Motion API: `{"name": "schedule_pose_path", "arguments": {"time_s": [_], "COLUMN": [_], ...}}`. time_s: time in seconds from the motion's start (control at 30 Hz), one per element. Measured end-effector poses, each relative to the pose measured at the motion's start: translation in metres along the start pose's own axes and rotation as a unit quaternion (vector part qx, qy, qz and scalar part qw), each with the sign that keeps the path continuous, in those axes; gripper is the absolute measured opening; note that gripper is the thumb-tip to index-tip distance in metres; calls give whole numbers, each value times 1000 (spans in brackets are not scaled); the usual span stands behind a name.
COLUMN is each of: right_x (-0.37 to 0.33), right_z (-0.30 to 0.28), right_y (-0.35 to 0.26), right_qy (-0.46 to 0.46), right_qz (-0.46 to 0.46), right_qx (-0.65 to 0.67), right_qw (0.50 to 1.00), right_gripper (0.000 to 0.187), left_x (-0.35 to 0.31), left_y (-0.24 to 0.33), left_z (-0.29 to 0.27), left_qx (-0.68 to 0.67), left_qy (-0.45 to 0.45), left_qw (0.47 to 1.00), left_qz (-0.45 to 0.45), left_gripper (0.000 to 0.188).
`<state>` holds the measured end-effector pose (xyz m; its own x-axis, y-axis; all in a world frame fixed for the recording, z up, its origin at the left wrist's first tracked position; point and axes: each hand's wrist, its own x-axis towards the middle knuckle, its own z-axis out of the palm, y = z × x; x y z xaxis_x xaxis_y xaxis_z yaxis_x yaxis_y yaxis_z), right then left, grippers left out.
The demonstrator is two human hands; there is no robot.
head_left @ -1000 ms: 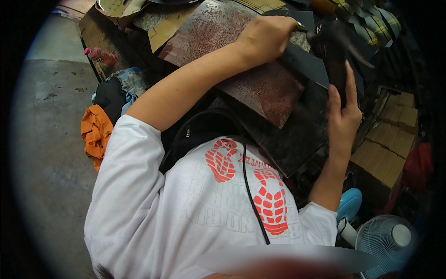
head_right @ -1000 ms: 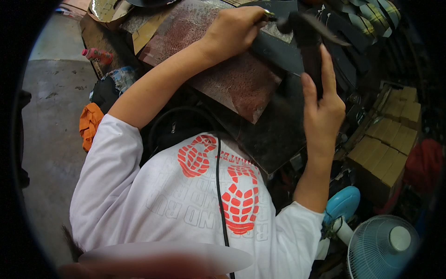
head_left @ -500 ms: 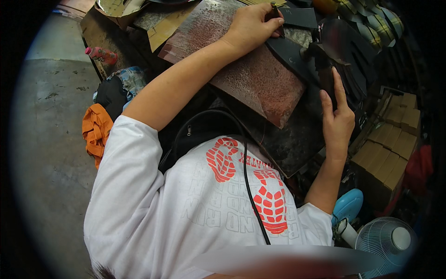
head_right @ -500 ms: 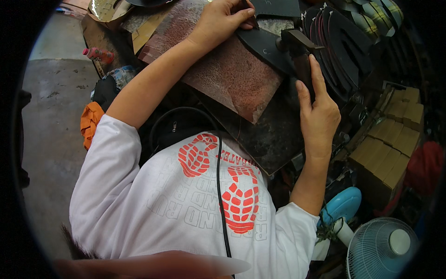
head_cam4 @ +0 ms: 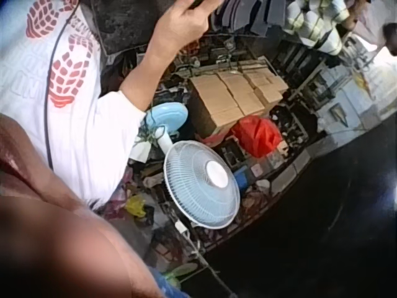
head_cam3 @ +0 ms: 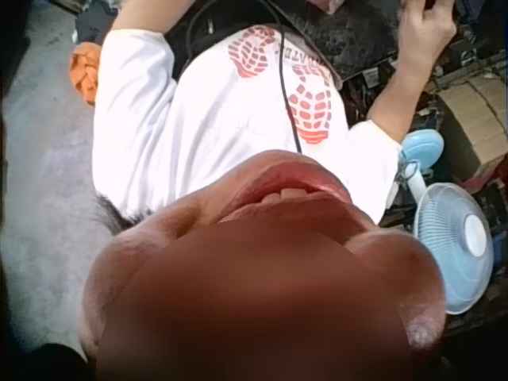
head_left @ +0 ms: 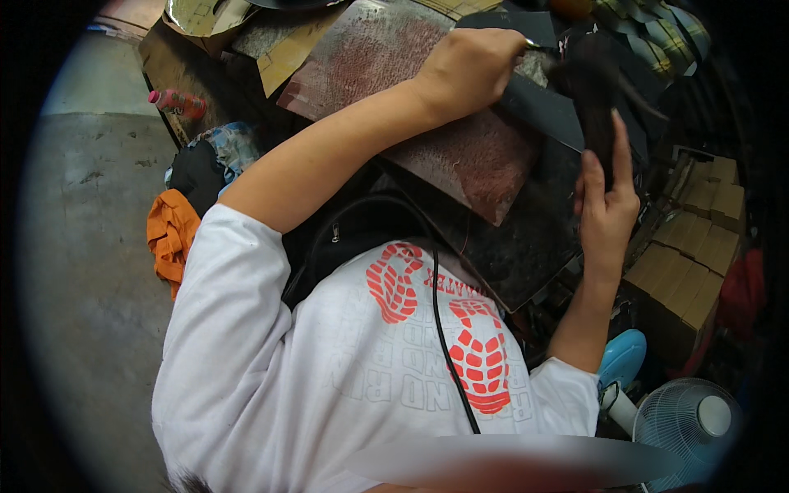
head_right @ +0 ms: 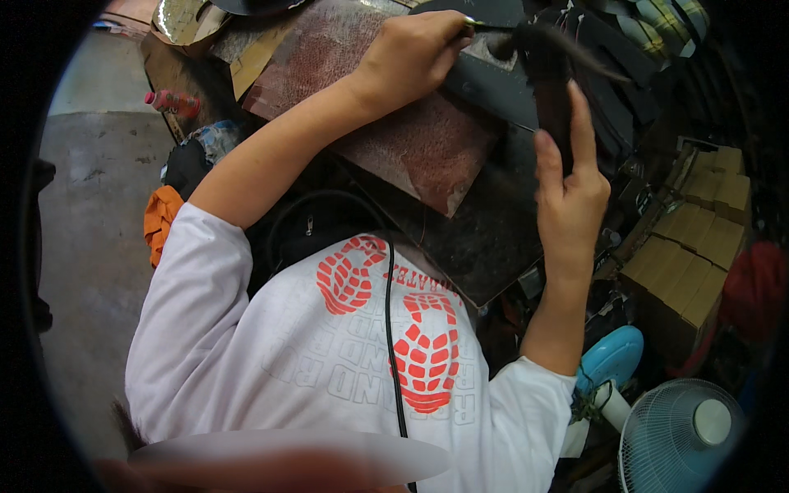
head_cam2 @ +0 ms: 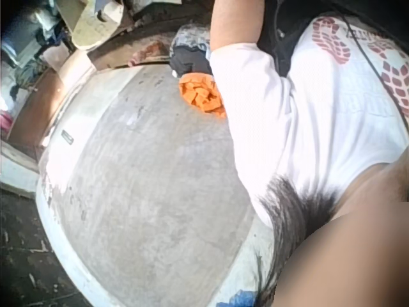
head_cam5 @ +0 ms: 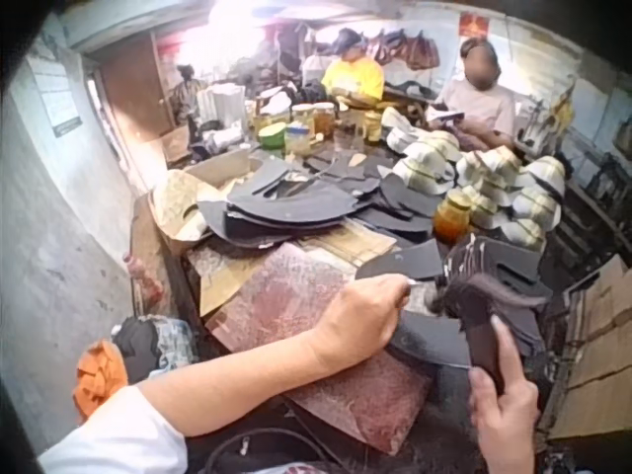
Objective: The person repeatedly hammers a black shoe sole or heel piece on a workbench using a small hammer. They adjust the piece between strikes and continue hammering the same area.
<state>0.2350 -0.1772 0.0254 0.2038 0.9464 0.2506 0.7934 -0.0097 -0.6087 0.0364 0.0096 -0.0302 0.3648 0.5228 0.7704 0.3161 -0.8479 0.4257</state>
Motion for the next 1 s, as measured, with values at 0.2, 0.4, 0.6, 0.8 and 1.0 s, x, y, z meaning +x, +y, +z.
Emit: {"name": "schedule_pose_path", "arguments": {"time_s": [0.2,0.4,0.6,0.8,1.0], "right_x": [-7,-10,-6,10,-2], "right_z": [13,16,-25,-51,0], "right_y": [-8,2,-27,-88,-28], "right_qy": [-2,0,-26,200,-4], "right_qz": [44,35,20,-212,66], "right_qx": [-98,-93,-13,82,7], "right_qw": [994,995,999,953,998], "right_gripper": [53,54,36,44,50], "left_x": [0,3,8,11,7], "left_y": [-15,-12,-5,3,2], "left_z": [-10,-16,-22,-6,6], "left_qx": [-342,-266,-163,13,1], "left_qy": [-1,-63,-87,-27,-6], "left_qw": [869,904,944,1000,1000], "left_qz": [-357,-330,-274,10,-4], "left_gripper": [12,10,10,9,9]}}
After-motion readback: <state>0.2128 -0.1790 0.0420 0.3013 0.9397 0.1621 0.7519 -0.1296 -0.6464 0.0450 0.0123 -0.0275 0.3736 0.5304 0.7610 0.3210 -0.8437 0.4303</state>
